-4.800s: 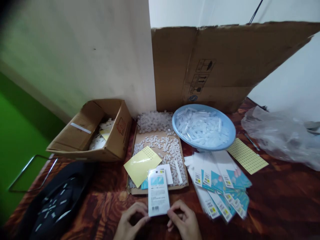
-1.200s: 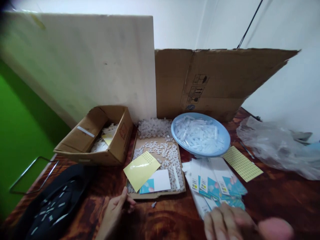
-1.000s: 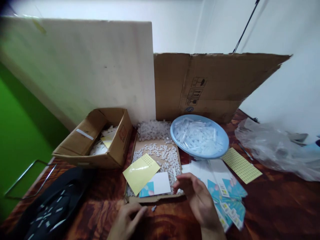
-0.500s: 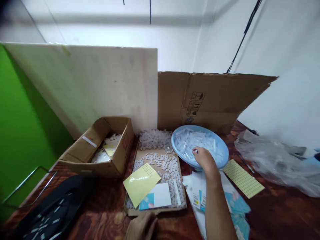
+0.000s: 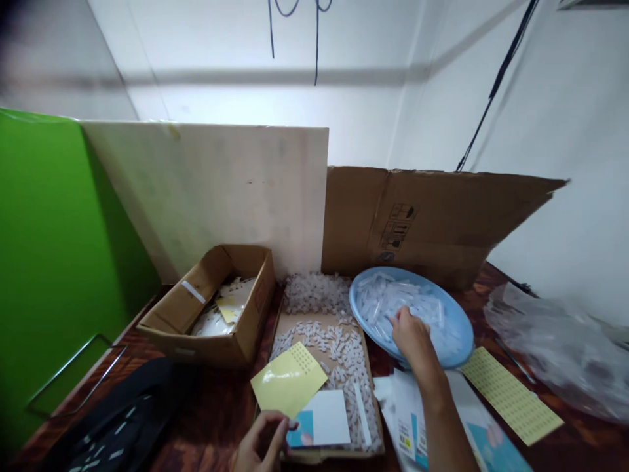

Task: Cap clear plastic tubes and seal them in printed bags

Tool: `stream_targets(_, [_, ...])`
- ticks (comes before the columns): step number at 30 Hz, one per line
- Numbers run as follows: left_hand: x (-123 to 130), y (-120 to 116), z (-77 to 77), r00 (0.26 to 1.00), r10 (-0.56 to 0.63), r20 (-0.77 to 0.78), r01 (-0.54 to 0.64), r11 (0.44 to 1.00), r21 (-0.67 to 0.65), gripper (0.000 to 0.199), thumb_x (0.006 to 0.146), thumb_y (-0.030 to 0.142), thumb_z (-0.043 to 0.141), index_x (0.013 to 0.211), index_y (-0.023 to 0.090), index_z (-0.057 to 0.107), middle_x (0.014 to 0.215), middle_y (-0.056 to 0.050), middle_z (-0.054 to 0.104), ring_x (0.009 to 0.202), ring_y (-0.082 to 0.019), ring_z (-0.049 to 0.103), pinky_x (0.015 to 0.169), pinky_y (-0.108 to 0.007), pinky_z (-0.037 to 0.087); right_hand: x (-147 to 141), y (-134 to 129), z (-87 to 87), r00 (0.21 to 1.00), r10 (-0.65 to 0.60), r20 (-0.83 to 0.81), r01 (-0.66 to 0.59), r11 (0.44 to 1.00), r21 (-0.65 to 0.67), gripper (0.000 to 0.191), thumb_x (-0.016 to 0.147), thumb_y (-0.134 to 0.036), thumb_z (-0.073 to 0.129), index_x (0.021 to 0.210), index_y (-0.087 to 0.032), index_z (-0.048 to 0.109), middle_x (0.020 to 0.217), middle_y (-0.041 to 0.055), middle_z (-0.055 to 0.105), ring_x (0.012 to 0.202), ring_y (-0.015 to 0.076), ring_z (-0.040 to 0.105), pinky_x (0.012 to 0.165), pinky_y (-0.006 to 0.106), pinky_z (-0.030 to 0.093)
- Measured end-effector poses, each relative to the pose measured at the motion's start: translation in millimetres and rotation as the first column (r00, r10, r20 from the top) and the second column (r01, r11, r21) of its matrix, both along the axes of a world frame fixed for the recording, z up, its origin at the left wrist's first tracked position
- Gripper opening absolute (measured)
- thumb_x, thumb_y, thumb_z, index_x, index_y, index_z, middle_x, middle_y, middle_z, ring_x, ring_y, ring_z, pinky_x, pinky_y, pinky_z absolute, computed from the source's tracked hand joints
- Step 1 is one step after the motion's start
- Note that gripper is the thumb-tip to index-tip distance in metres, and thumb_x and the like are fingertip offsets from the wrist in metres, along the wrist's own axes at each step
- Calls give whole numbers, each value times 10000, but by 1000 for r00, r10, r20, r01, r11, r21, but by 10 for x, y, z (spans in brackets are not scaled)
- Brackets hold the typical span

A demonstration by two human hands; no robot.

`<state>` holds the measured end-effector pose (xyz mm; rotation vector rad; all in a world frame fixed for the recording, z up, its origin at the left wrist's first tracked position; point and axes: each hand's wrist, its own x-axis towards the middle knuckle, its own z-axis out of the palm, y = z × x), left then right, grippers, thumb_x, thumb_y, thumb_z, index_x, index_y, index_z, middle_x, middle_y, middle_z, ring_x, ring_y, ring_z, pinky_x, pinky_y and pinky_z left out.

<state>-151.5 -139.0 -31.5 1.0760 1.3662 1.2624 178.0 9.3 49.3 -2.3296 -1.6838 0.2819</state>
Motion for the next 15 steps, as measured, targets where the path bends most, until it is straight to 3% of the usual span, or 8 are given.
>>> stream_targets(3, [-17,140,139,997,22,77,-18,999,-52,557,731,717,735,821,168,707,656,-42,699,503,-142,568,432,-198,381,-345,-406,-3,953,227,-203,-205,971,120,340,1055,-352,421,1292,-212,620,1092,78,742,996,218,698,890,298,531])
stream_targets(4, [-19,182,175,996,25,81,-20,998,-59,551,725,703,751,830,163,715,599,-22,664,480,-128,534,440,-195,376,-503,-559,-37,842,368,-394,-290,925,246,359,1042,-396,444,1288,-218,636,1112,83,739,1023,241,691,905,315,529])
stream_targets(6, [-14,249,224,996,36,79,-31,998,-60,547,707,687,777,835,158,723,548,3,619,448,-105,476,457,-196,380,-838,-840,-140,603,509,-614,-389,860,331,361,1002,-478,516,1185,-235,712,1161,84,736,1122,288,660,987,365,499])
stream_targets(10, [9,297,257,1000,10,23,-9,998,-67,552,685,698,783,811,163,729,551,5,601,490,-125,513,481,-205,407,-1349,-1151,-356,426,480,-767,-419,856,303,324,977,-477,570,1109,-234,738,1126,90,745,1091,299,669,979,390,492])
stream_targets(15, [-15,274,274,994,-79,-75,75,996,-54,496,768,665,733,835,174,744,618,-17,641,583,-164,600,558,-220,476,-1526,-1194,-511,321,456,-830,-399,860,318,369,987,-512,541,1095,-201,706,1065,98,737,1035,282,678,912,355,503])
